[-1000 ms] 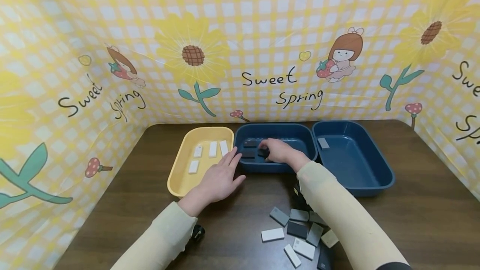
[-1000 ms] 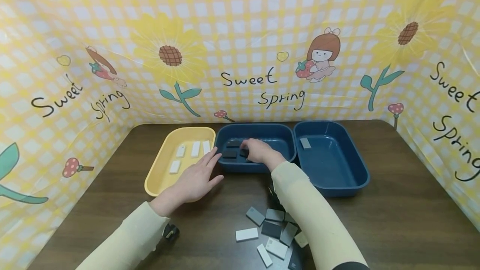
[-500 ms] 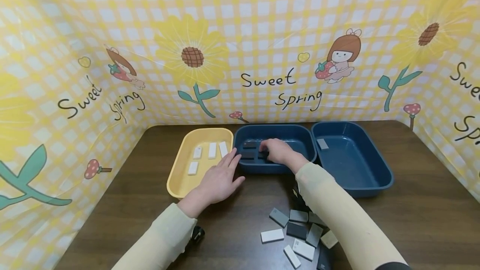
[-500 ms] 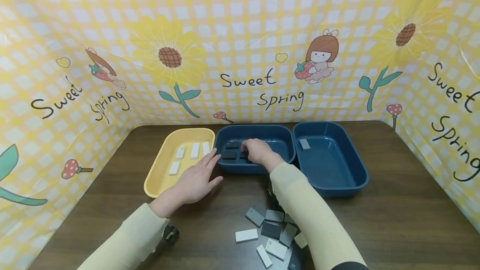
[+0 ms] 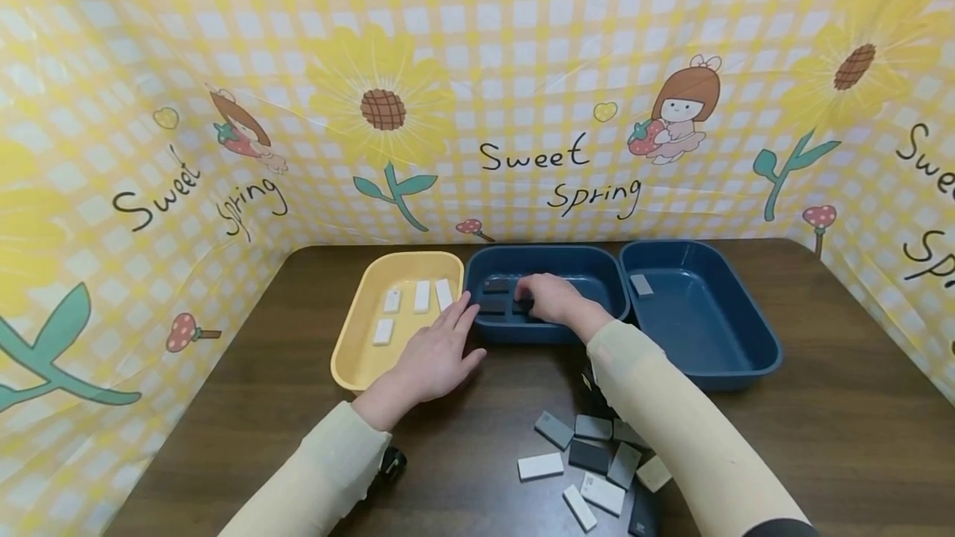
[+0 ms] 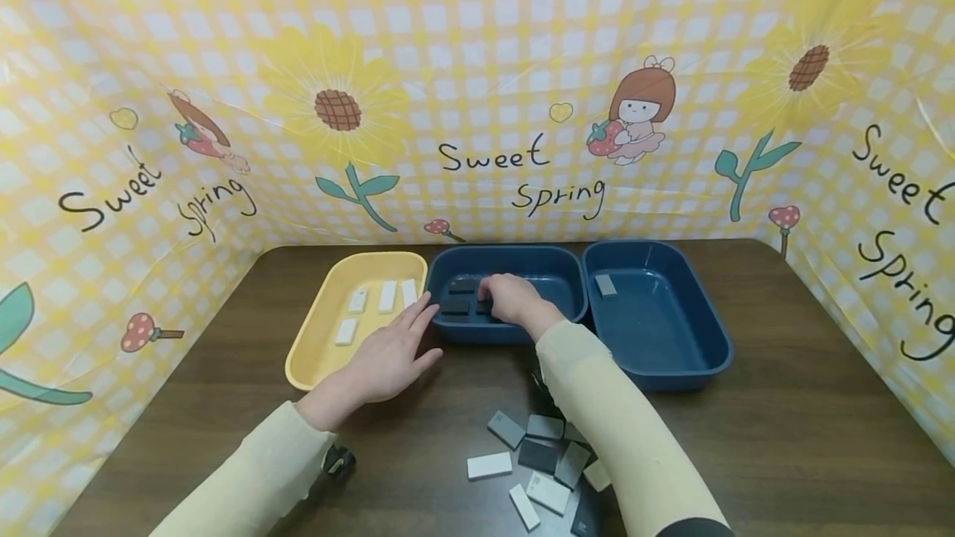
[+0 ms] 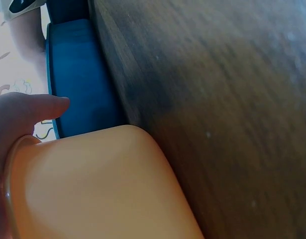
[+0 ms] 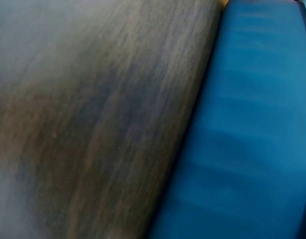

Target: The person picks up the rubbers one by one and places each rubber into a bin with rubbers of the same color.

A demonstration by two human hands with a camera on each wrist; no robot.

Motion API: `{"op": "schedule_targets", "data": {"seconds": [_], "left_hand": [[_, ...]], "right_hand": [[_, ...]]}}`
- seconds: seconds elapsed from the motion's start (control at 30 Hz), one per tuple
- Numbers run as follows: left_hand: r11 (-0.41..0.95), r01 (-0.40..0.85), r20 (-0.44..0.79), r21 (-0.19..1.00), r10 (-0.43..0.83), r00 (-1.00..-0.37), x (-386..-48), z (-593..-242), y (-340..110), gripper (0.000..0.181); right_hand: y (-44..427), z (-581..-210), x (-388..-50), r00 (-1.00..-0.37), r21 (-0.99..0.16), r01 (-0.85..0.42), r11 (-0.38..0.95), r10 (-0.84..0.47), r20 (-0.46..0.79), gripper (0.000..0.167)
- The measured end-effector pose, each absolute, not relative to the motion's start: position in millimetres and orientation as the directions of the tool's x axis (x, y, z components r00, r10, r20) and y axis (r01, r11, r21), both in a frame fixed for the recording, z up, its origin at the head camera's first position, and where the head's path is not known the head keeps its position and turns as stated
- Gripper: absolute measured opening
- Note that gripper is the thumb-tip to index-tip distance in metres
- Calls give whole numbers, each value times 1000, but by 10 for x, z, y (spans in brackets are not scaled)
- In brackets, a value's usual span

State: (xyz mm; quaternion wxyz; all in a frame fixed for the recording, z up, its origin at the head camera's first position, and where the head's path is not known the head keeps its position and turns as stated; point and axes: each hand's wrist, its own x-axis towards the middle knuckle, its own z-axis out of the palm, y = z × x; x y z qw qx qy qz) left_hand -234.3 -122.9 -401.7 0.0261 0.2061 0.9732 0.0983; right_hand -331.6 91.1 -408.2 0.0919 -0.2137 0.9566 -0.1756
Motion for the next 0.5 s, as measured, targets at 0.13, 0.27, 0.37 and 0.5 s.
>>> {"op": "schedule_targets", "data": {"seconds": [0.13, 0.27, 0.37, 0.5], "left_hand": [[897, 392, -13, 206, 403, -915, -2356, -4020, -1231, 71], [896, 395, -4, 202, 404, -915, -2358, -4022, -1239, 71], [897, 396, -4, 195, 405, -915, -2357, -4022, -1238, 71], [898, 396, -10, 192, 405, -914, -2356, -4021, -1228, 72]], "right_hand": [[919, -4060, -3315, -890, -380, -382, 842, -446, -93, 20], [935, -4005, -3291, -896, -366, -391, 845, -440, -57, 20], [951, -3936, -3251, -903, -350, -395, 849, -429, -24, 22], [966, -3808, -3168, -903, -328, -412, 850, -429, 22, 25]]}}
